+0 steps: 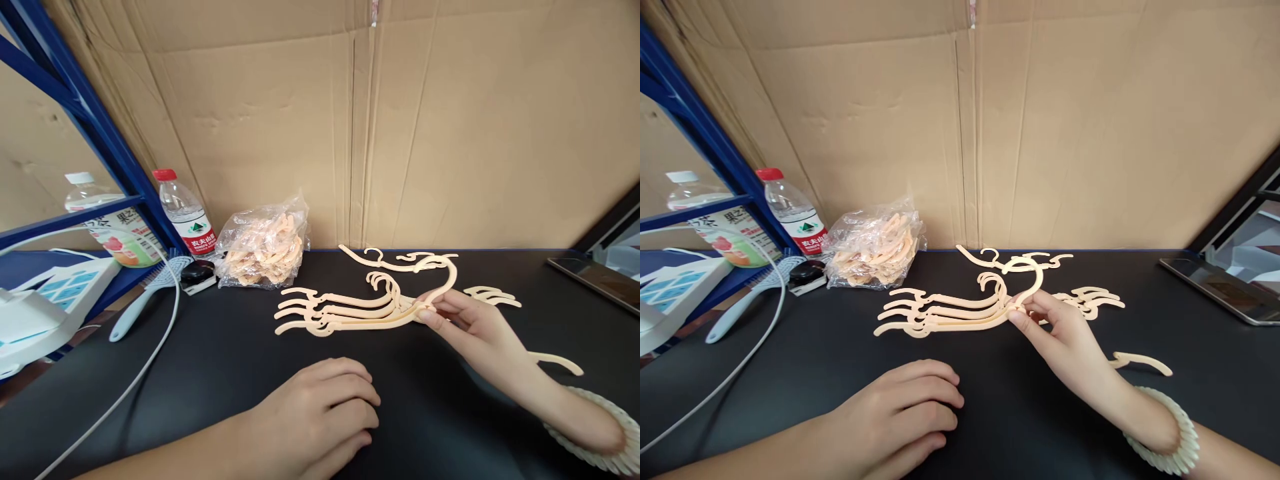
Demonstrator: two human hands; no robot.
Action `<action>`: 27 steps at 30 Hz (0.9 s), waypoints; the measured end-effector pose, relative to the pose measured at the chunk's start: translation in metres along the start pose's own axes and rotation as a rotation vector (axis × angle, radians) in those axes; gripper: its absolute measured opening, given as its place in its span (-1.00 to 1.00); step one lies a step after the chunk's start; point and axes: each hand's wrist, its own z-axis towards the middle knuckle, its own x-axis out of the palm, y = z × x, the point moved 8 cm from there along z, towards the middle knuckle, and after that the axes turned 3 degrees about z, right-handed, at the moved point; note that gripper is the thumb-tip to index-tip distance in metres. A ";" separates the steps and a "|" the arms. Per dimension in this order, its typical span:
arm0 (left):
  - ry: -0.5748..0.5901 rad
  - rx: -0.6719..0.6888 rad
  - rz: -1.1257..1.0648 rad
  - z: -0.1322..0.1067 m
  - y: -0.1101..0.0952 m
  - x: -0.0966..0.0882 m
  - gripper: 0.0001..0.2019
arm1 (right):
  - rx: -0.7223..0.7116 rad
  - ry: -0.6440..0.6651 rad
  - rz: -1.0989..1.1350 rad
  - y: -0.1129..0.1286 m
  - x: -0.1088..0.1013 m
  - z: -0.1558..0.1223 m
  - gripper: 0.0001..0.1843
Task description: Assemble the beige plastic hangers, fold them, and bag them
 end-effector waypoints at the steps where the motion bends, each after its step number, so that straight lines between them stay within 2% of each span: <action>1: 0.014 0.044 0.083 -0.001 -0.003 0.000 -0.82 | -0.019 0.002 -0.034 0.000 0.001 0.000 -0.69; 3: 0.017 0.049 0.205 -0.002 -0.001 0.000 -0.79 | -0.063 -0.005 -0.104 0.000 0.003 0.000 -0.70; 6: 0.015 -0.026 0.329 -0.004 0.010 0.000 -0.70 | -0.090 -0.019 -0.182 0.000 0.004 0.003 -0.71; 9: 0.020 -0.104 0.422 -0.006 0.022 0.003 -0.61 | -0.070 -0.023 -0.212 -0.002 0.006 0.008 -0.71; 15: -0.054 -0.164 0.577 -0.013 0.034 0.008 -0.53 | -0.028 0.052 -0.204 -0.011 0.014 0.013 -0.83; 19: -0.037 -0.171 0.648 -0.015 0.038 0.010 -0.53 | -0.046 0.067 -0.298 -0.012 0.016 0.012 -0.91; 24: 0.029 -0.124 0.682 -0.012 0.037 0.007 -0.50 | -0.096 0.072 -0.354 -0.012 0.016 0.012 -0.91; 27: 0.013 -0.132 0.655 -0.012 0.037 0.006 -0.50 | -0.126 0.073 -0.361 -0.012 0.016 0.013 -0.93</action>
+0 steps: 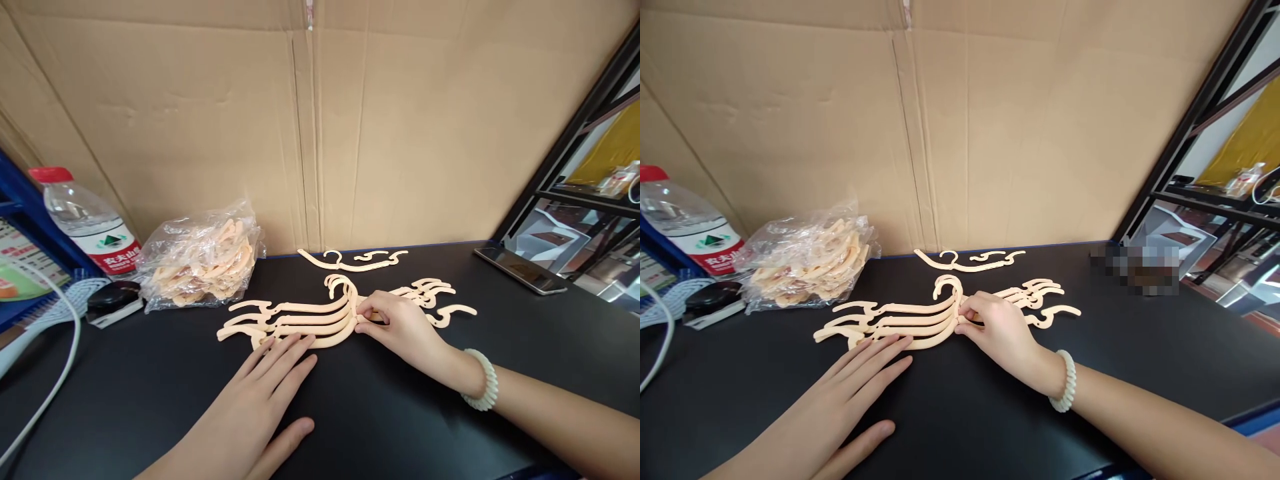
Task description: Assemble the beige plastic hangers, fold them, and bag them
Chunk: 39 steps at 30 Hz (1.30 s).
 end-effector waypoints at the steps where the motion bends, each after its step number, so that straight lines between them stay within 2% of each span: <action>1: -0.012 -0.016 -0.007 0.000 0.001 0.000 -0.50 | -0.015 -0.004 -0.009 0.001 0.000 0.000 -0.94; 4: -0.039 -0.050 -0.007 -0.001 0.004 0.002 -0.48 | -0.087 -0.011 -0.065 0.007 -0.002 0.000 -0.98; 8: -0.059 0.028 0.016 -0.001 0.004 0.004 -0.39 | -0.163 -0.002 -0.150 0.012 -0.002 0.000 -0.93; 11: -0.109 0.039 0.014 0.001 0.006 0.003 -0.37 | -0.191 0.005 -0.163 0.014 -0.004 -0.001 -0.90; 16: -0.123 0.057 0.028 0.002 0.006 0.007 -0.39 | -0.189 0.003 -0.179 0.022 -0.013 -0.003 -0.87; 19: -0.129 0.047 0.046 0.001 0.008 0.009 -0.36 | -0.171 0.045 -0.236 0.023 -0.012 -0.005 -0.76; 24: -0.099 0.017 0.050 0.000 0.007 0.010 -0.28 | -0.077 0.169 -0.350 0.005 0.001 -0.010 -0.32; 27: -0.069 -0.004 0.038 0.001 0.007 0.008 -0.26 | -0.020 0.265 -0.390 -0.007 0.011 -0.012 -0.16; 31: -0.063 -0.041 0.061 -0.001 0.015 0.007 -0.24 | -0.011 0.315 -0.433 -0.011 0.017 -0.012 -0.08; 39: 0.004 -0.209 0.090 -0.006 0.046 0.021 -0.28 | -0.048 0.301 -0.466 -0.016 0.018 -0.011 -0.11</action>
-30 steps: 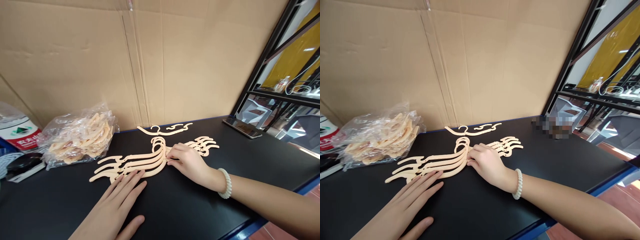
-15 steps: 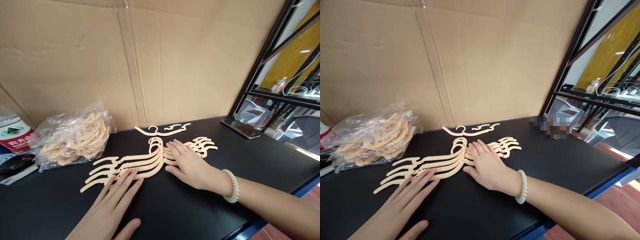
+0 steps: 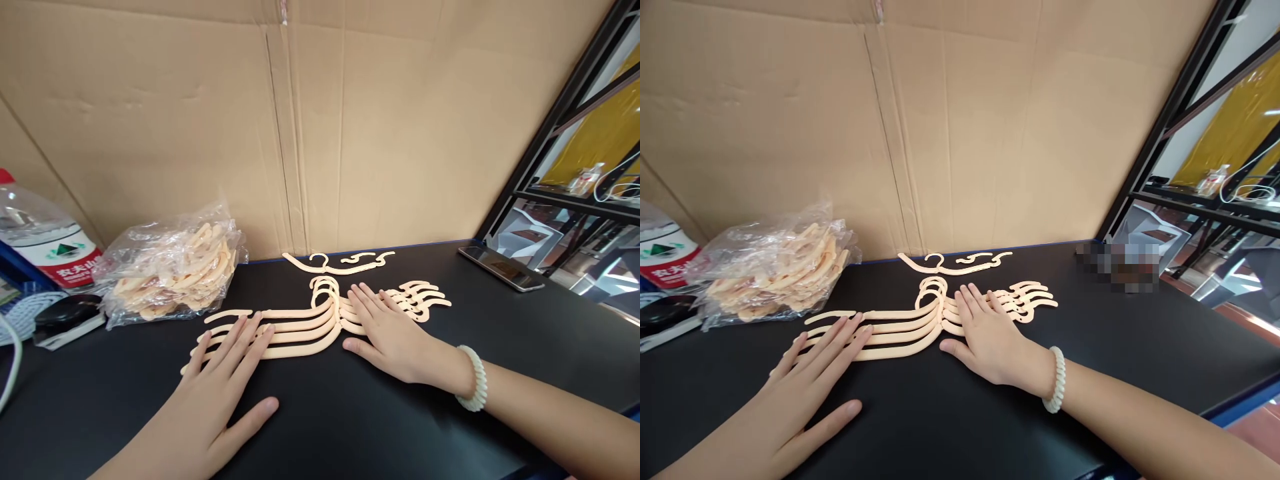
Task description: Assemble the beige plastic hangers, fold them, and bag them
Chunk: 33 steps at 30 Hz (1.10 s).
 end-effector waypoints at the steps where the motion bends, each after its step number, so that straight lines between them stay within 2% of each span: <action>1: -0.006 -0.027 0.003 0.000 0.002 0.001 -0.30 | 0.012 0.003 -0.007 -0.002 0.001 0.000 -0.11; 4: -0.013 -0.072 0.008 0.002 0.007 0.001 -0.37 | 0.042 0.013 -0.028 -0.009 0.002 0.002 -0.14; 11: 0.134 0.027 -0.027 0.014 0.019 0.008 -0.35 | 0.029 0.010 -0.021 -0.020 0.004 0.010 -0.22; 27: 0.230 -0.002 -0.078 0.016 0.023 0.008 -0.38 | 0.019 0.098 -0.004 -0.029 0.005 0.012 -0.17; 33: 0.200 -0.025 -0.095 0.017 0.024 0.007 -0.36 | 0.020 0.074 0.002 -0.028 0.006 0.012 -0.17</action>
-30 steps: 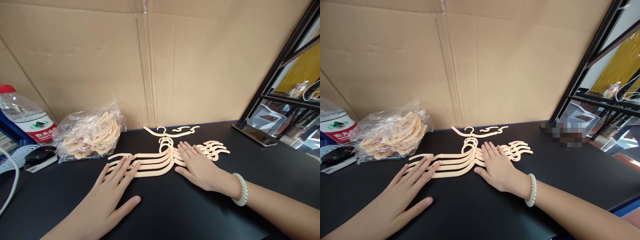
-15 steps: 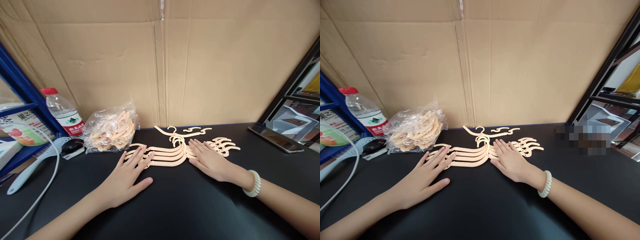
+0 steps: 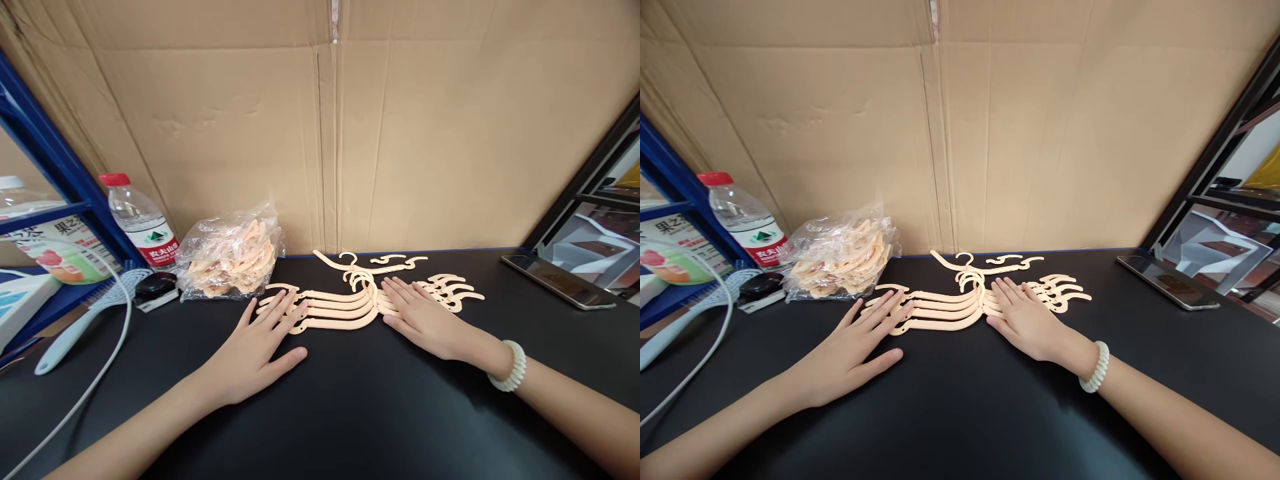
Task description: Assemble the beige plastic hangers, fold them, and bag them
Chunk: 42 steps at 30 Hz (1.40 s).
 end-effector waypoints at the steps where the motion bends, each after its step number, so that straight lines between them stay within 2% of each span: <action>1: -0.002 -0.008 -0.004 0.000 0.001 0.000 -0.34 | 0.001 -0.002 0.001 0.000 0.000 0.000 -0.17; 4: -0.025 -0.030 -0.014 0.000 0.004 0.000 -0.28 | -0.014 -0.001 0.027 -0.001 -0.007 -0.002 -0.13; 6: -0.052 -0.040 -0.012 0.000 0.007 0.001 -0.27 | -0.018 -0.005 0.069 -0.009 -0.019 -0.004 -0.11; 9: -0.083 -0.046 -0.005 0.001 0.014 0.003 -0.30 | 0.032 -0.014 0.147 -0.037 -0.044 -0.009 -0.12; 11: -0.113 -0.040 -0.001 0.001 0.018 0.004 -0.33 | 0.076 0.025 0.186 -0.062 -0.055 -0.013 -0.09; 15: -0.191 -0.032 0.001 0.001 0.026 0.001 -0.38 | 0.110 0.076 0.177 -0.104 -0.062 -0.019 -0.01; 19: -0.238 -0.071 0.002 0.001 0.036 -0.001 -0.41 | 0.098 0.116 0.146 -0.121 -0.054 -0.021 0.00; 23: -0.295 -0.072 -0.019 0.003 0.037 -0.005 -0.45 | 0.141 0.220 0.160 -0.122 -0.042 -0.022 0.04; 26: -0.334 -0.060 -0.059 0.002 0.031 -0.011 -0.47 | 0.184 0.222 0.169 -0.120 -0.040 -0.022 0.02; 28: -0.317 -0.044 -0.072 0.002 0.024 -0.012 -0.45 | 0.196 0.222 0.160 -0.115 -0.039 -0.022 -0.01; 34: -0.169 -0.014 -0.032 0.001 0.011 -0.003 -0.39 | 0.161 0.227 0.108 -0.088 -0.042 -0.025 -0.08; 38: -0.192 -0.027 -0.036 0.001 0.012 -0.007 -0.44 | 0.140 0.290 0.079 -0.076 -0.038 -0.027 -0.01; 42: -0.257 -0.044 -0.057 0.002 0.013 -0.014 -0.49 | 0.140 0.287 0.074 -0.075 -0.035 -0.026 -0.02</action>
